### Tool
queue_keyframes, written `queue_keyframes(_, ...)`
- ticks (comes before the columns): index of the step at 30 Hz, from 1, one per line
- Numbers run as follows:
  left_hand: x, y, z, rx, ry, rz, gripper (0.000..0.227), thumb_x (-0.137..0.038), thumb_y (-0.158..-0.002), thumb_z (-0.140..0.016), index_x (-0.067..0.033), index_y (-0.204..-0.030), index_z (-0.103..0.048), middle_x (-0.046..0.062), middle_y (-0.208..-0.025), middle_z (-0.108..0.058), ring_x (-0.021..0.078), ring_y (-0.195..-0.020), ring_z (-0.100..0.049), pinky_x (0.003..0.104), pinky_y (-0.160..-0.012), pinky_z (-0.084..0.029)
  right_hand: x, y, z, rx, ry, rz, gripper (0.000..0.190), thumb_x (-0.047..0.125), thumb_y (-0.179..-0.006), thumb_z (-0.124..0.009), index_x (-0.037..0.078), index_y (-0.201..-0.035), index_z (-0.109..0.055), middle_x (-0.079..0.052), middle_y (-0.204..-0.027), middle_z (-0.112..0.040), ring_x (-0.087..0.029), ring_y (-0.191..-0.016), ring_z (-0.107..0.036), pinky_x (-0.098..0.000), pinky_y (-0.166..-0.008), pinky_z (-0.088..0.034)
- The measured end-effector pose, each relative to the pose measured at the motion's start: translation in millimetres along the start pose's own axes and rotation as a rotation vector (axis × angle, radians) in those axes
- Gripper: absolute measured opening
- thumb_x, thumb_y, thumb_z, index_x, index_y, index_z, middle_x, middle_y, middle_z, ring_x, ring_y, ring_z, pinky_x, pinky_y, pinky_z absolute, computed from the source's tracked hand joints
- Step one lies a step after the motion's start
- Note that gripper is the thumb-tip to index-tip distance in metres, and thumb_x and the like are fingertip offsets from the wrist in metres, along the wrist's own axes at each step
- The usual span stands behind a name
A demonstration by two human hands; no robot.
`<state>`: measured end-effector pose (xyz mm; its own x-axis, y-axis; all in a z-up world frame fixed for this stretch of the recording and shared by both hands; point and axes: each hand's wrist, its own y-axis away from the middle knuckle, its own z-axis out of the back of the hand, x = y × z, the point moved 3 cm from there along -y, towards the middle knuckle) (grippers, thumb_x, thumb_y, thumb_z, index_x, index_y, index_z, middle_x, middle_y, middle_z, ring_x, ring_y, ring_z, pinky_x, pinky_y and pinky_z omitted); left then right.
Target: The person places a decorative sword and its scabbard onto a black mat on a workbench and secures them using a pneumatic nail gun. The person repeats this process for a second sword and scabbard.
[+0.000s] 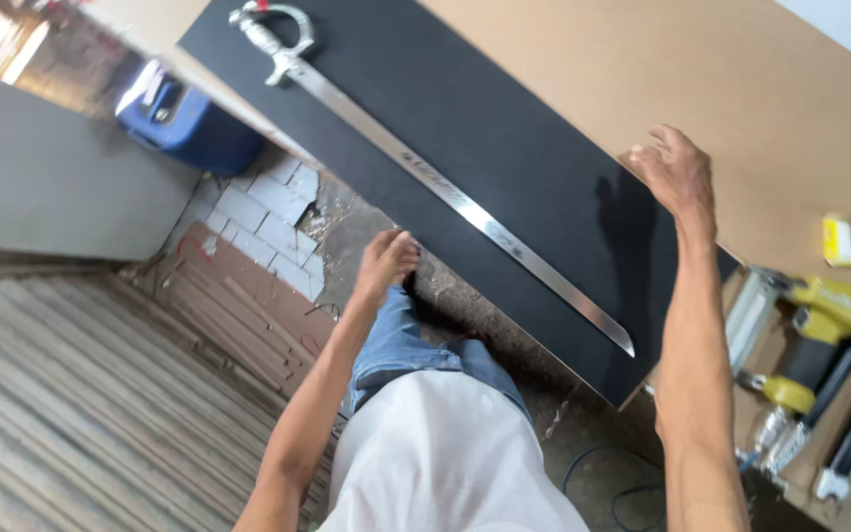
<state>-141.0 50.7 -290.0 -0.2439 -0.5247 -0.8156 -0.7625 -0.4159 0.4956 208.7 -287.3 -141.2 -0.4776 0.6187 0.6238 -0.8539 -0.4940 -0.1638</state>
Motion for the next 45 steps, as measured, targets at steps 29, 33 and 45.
queue_keyframes(29, -345.9, -274.3, -137.2, 0.078, -0.693, -0.595, 0.029, -0.033, -0.093, -0.064, -0.0043, -0.097, -0.07, 0.006, -0.079, -0.07, 0.0175, -0.071, -0.066, 0.038, -0.064, -0.054, 117.8, -178.8, 90.4, -0.309, -0.8, -0.309, 0.009, -0.005, -0.085, -0.071, 0.002, -0.088, -0.066, -0.007, -0.083, -0.064, -0.013, -0.064, -0.055, -0.0287, -0.06, -0.047)
queue_keyframes(33, -331.7, -296.2, -125.1, 0.077, -0.977, -0.559, 0.035, -0.043, -0.087, -0.07, -0.008, -0.091, -0.073, 0.006, -0.079, -0.071, 0.0187, -0.071, -0.067, 0.038, -0.064, -0.053, 106.5, -92.1, 46.3, -0.335, -0.91, -0.384, 0.016, -0.005, -0.085, -0.07, 0.005, -0.08, -0.059, -0.011, -0.082, -0.068, -0.018, -0.064, -0.059, -0.0334, -0.054, -0.047)
queue_keyframes(45, -243.4, -356.7, -204.2, 0.402, -1.439, -0.529, 0.039, -0.048, -0.081, -0.083, -0.0108, -0.093, -0.082, 0.012, -0.084, -0.076, 0.03, -0.079, -0.07, 0.043, -0.077, -0.053, 233.4, 87.3, -263.7, -0.184, -1.511, -0.939, 0.017, 0.006, -0.085, -0.079, -0.007, -0.094, -0.076, -0.021, -0.089, -0.076, -0.021, -0.066, -0.073, -0.0289, -0.056, -0.061)
